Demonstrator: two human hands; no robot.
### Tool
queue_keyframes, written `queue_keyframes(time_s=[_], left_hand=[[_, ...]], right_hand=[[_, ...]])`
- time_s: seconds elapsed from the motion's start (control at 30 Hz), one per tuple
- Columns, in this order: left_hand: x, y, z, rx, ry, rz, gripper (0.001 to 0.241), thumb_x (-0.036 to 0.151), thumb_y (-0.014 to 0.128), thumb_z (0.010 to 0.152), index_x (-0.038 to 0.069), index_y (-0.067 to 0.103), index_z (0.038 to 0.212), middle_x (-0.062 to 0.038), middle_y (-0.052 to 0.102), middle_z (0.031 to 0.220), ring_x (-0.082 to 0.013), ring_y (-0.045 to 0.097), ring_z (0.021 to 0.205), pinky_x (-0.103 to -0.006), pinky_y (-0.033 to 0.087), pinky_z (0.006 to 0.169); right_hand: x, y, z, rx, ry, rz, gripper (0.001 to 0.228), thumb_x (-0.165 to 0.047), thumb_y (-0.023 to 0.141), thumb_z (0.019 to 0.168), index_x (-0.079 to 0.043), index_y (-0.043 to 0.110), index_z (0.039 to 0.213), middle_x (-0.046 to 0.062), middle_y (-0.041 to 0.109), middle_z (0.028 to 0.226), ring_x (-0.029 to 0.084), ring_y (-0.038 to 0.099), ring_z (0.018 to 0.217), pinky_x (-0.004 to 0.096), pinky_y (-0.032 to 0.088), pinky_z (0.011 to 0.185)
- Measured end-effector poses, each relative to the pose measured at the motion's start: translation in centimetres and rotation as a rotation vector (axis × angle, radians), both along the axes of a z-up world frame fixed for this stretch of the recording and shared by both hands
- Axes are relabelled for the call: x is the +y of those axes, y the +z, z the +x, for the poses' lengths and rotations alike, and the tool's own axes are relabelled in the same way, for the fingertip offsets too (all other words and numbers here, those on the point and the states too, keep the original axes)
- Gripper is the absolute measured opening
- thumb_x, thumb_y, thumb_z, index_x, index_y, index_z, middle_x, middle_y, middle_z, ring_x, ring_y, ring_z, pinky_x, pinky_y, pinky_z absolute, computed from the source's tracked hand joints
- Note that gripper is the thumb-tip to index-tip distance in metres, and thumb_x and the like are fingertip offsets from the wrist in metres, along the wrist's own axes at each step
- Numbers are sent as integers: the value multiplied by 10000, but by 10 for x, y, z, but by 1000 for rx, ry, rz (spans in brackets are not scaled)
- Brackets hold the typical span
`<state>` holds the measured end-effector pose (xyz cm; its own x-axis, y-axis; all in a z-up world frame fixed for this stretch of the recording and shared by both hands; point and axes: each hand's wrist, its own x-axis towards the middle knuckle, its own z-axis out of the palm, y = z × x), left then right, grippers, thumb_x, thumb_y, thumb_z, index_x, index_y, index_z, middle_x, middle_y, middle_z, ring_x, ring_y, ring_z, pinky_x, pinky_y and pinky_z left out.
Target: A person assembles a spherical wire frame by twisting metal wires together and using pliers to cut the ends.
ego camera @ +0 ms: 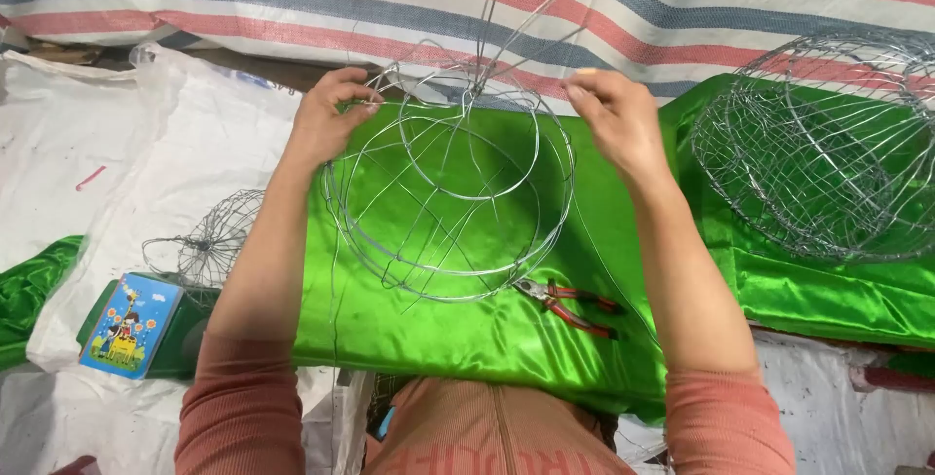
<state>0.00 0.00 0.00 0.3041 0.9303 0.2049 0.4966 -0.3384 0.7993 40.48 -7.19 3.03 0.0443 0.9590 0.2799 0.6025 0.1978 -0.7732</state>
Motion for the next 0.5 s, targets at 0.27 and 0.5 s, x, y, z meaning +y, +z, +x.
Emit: queue_keyframes(time_s=[0.27,0.5], left_hand=[[-20,15,-7,91,162,-54,183,116,731,975,173,746,1148,-129,585,1366,-375,564,1283,-513,443,1068],[-15,25,6,270,149,-39,115,137,677,1040,150,776,1098,-111,684,1220,-379,660,1154,-516,535,950]], right_hand=[[62,-6,-48,200,153,-350,219,-224,637,1023,-69,792,1029,183,703,1037,316,636,896,449,487,851],[47,3,-40,487,286,-471,177,-183,627,1042,-75,720,939,169,694,1190,392,528,1329,633,165,1214]])
